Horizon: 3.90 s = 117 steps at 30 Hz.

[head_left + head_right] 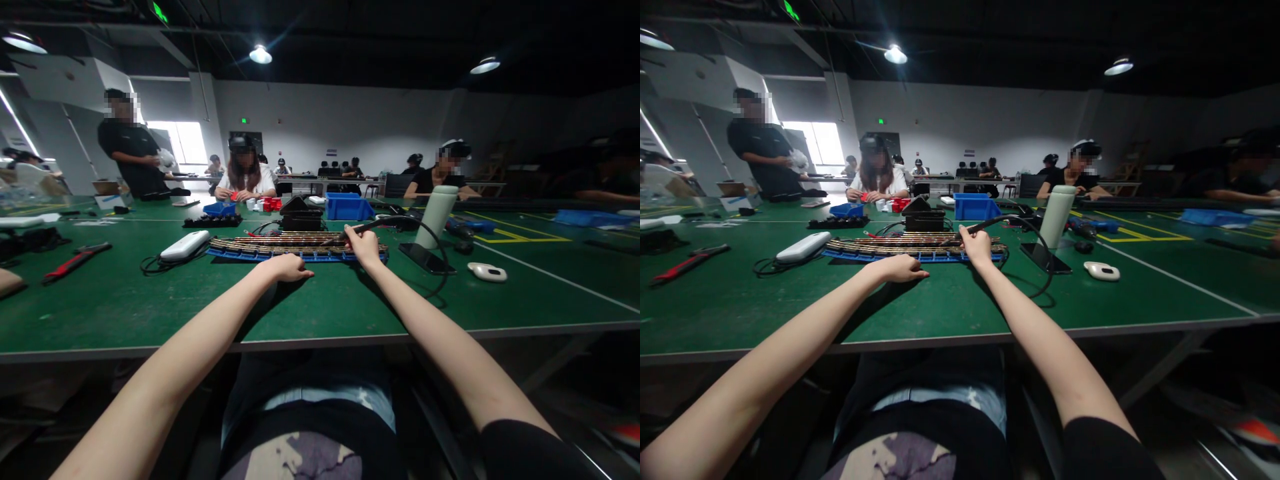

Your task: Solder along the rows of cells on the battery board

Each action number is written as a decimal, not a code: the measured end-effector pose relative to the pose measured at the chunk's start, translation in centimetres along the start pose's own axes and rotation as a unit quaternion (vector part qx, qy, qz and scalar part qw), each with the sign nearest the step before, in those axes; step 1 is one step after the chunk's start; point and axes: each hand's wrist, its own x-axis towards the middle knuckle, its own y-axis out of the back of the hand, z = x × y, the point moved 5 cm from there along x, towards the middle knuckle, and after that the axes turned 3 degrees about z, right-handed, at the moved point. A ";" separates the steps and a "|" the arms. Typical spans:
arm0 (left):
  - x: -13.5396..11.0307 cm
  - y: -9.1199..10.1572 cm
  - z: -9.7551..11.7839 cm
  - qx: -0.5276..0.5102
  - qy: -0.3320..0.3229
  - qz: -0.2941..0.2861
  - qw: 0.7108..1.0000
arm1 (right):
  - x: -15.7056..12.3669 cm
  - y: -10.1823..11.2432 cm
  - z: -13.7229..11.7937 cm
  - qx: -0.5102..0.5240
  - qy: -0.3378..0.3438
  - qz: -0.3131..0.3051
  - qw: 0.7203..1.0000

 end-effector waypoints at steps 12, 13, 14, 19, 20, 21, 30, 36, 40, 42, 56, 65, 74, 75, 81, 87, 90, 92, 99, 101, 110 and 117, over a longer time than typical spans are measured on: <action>0.1 -0.3 0.1 0.016 0.001 -0.004 1.000 | 0.2 0.0 0.8 0.041 -0.024 0.019 0.999; 0.2 -0.4 0.0 0.019 0.002 -0.009 1.000 | 0.3 0.0 1.0 0.040 -0.023 0.022 0.999; 0.2 -0.5 0.0 0.023 0.003 -0.014 1.000 | 0.4 0.0 1.1 0.041 -0.022 0.023 0.999; 0.3 -0.6 -0.1 0.029 0.005 -0.022 0.999 | 0.5 -0.1 1.4 0.042 -0.025 0.029 0.998; 0.3 -0.6 -0.1 0.030 0.006 -0.021 0.999 | 0.5 -0.1 1.4 0.042 -0.025 0.029 0.998; 0.2 -0.6 0.0 0.031 0.005 -0.021 0.999 | 0.5 -0.1 1.4 0.043 -0.025 0.030 0.998; -0.1 -0.3 0.4 0.037 0.011 -0.023 0.999 | 0.3 -0.1 1.2 0.056 -0.029 0.025 0.998; -0.2 -0.2 0.5 0.038 0.010 -0.029 0.999 | 0.3 0.0 1.1 0.052 -0.036 0.025 0.998; -0.3 -0.2 0.6 0.041 0.011 -0.026 0.999 | 0.5 0.0 1.4 0.046 -0.044 0.025 0.998; -0.3 -0.2 0.7 0.044 0.011 -0.024 0.999 | 0.6 0.0 1.5 0.046 -0.047 0.023 0.998; -0.3 -0.3 0.8 0.051 0.015 -0.022 0.998 | 0.5 0.0 1.4 0.059 -0.053 0.017 0.997; -0.3 -0.3 0.7 0.048 0.015 -0.023 0.998 | 0.5 0.0 1.4 0.059 -0.062 0.016 0.996; -0.4 -0.2 0.9 0.052 0.013 -0.025 0.998 | 0.5 -0.2 1.8 0.094 -0.103 0.018 0.990; -0.4 -0.2 0.9 0.052 0.012 -0.025 0.998 | 0.5 -0.2 1.9 0.103 -0.111 0.020 0.988; -0.2 -0.3 0.8 0.050 0.011 -0.024 0.998 | 0.4 0.1 2.0 0.176 -0.189 0.045 0.965; -0.2 -0.4 0.7 0.048 0.014 -0.024 0.998 | 0.5 0.8 1.8 0.158 -0.195 0.065 0.966; -0.2 -0.4 0.7 0.044 0.015 -0.022 0.999 | 0.6 0.8 1.9 0.130 -0.181 0.067 0.972; -0.2 -0.4 0.6 0.045 0.018 -0.020 0.999 | 0.7 0.7 2.0 0.122 -0.174 0.066 0.975; -0.2 -0.4 0.7 0.047 0.014 -0.021 0.999 | 0.8 0.9 2.2 0.122 -0.170 0.075 0.975; -0.3 -0.4 0.7 0.047 0.013 -0.022 0.999 | 0.8 0.9 2.3 0.113 -0.168 0.074 0.977; -0.4 -0.2 0.9 0.045 0.019 -0.024 0.999 | 1.0 0.9 2.5 0.065 -0.143 0.076 0.985; -0.3 -0.3 0.9 0.051 0.010 -0.022 0.998 | 1.0 0.9 2.7 0.068 -0.143 0.076 0.985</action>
